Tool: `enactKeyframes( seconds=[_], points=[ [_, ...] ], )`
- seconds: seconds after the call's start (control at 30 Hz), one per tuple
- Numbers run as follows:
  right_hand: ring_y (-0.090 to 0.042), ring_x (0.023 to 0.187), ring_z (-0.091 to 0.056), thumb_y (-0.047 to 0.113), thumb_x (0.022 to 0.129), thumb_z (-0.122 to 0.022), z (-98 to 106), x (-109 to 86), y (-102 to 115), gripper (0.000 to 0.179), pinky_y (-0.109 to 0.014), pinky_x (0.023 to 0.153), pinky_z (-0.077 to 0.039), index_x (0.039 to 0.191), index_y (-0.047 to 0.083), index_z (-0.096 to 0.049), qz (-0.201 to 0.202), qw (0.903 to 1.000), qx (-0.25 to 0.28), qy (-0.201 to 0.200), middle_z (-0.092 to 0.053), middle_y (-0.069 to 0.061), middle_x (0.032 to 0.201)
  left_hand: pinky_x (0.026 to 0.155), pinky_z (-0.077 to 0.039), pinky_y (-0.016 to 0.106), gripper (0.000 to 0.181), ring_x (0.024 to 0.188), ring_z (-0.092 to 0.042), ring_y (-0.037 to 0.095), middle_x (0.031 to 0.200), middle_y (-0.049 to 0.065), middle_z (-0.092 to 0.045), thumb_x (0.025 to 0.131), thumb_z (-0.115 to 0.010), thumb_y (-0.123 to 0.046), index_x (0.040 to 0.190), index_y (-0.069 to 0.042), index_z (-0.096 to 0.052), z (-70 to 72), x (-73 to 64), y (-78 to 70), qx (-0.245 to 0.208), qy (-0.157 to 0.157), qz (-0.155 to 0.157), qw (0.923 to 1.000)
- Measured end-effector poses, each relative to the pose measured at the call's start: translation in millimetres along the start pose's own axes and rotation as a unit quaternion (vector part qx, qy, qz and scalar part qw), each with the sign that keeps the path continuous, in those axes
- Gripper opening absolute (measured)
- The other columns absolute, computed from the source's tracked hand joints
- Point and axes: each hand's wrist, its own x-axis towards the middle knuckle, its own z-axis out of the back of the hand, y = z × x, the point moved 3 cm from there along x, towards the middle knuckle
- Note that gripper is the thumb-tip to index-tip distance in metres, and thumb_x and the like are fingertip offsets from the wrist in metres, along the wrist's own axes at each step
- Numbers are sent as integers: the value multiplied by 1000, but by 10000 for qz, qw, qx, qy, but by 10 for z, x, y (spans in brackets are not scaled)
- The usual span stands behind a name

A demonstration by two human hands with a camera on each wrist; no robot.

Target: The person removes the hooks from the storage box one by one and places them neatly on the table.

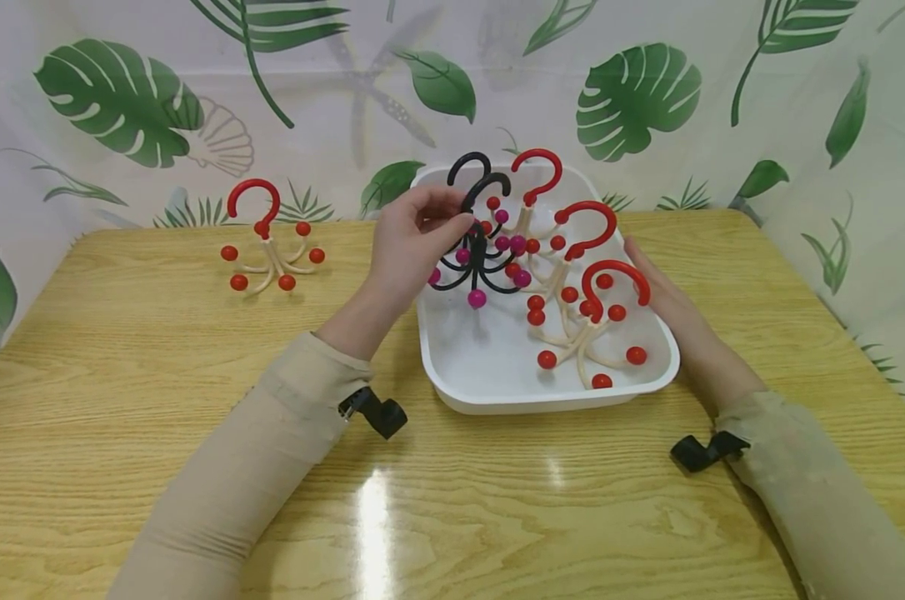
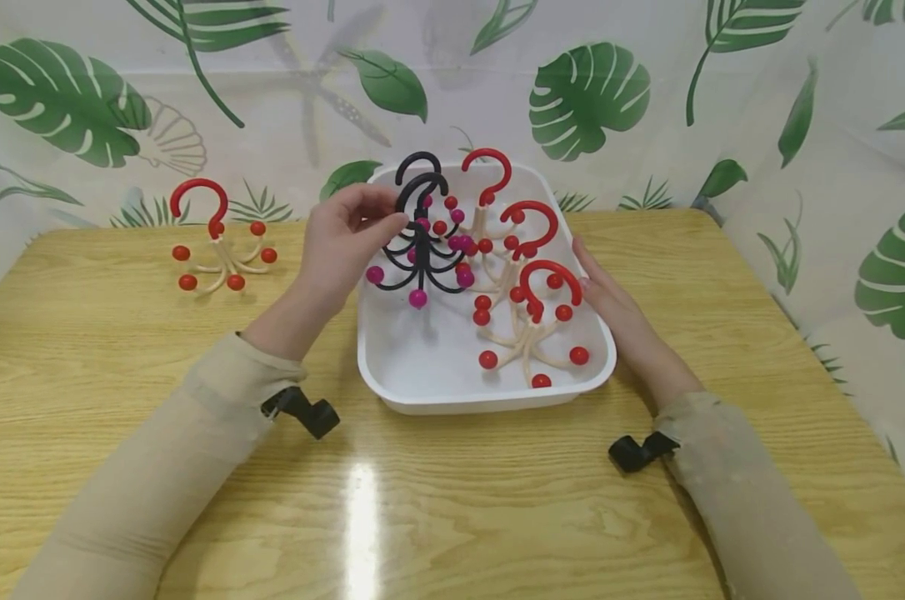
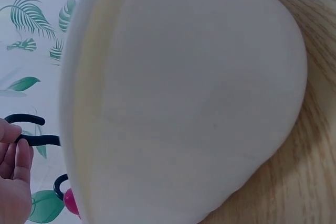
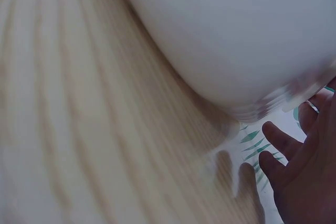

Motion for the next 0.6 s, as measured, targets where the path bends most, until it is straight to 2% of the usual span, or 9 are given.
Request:
enactKeyframes(
  seconds=[0.33,0.6],
  points=[
    [-14,139,6,44,94,-38,-9,0,-9,53,-55,107,-11,138,50,-9,-50,10000,3,-5,-3,19,150,81,-49,23,22,89,-56,18,98,13,-59,83,-63,-3,104,4,-60,49,-14,-71,-193,73,-206,9996],
    [-13,139,5,43,94,-37,-3,-7,-4,53,-54,107,-14,139,50,-9,-7,10000,-2,-16,-3,19,149,82,-49,23,21,88,-55,18,97,13,-59,83,-62,-1,102,6,-60,122,-28,-192,-258,-28,-557,9981]
  ],
)
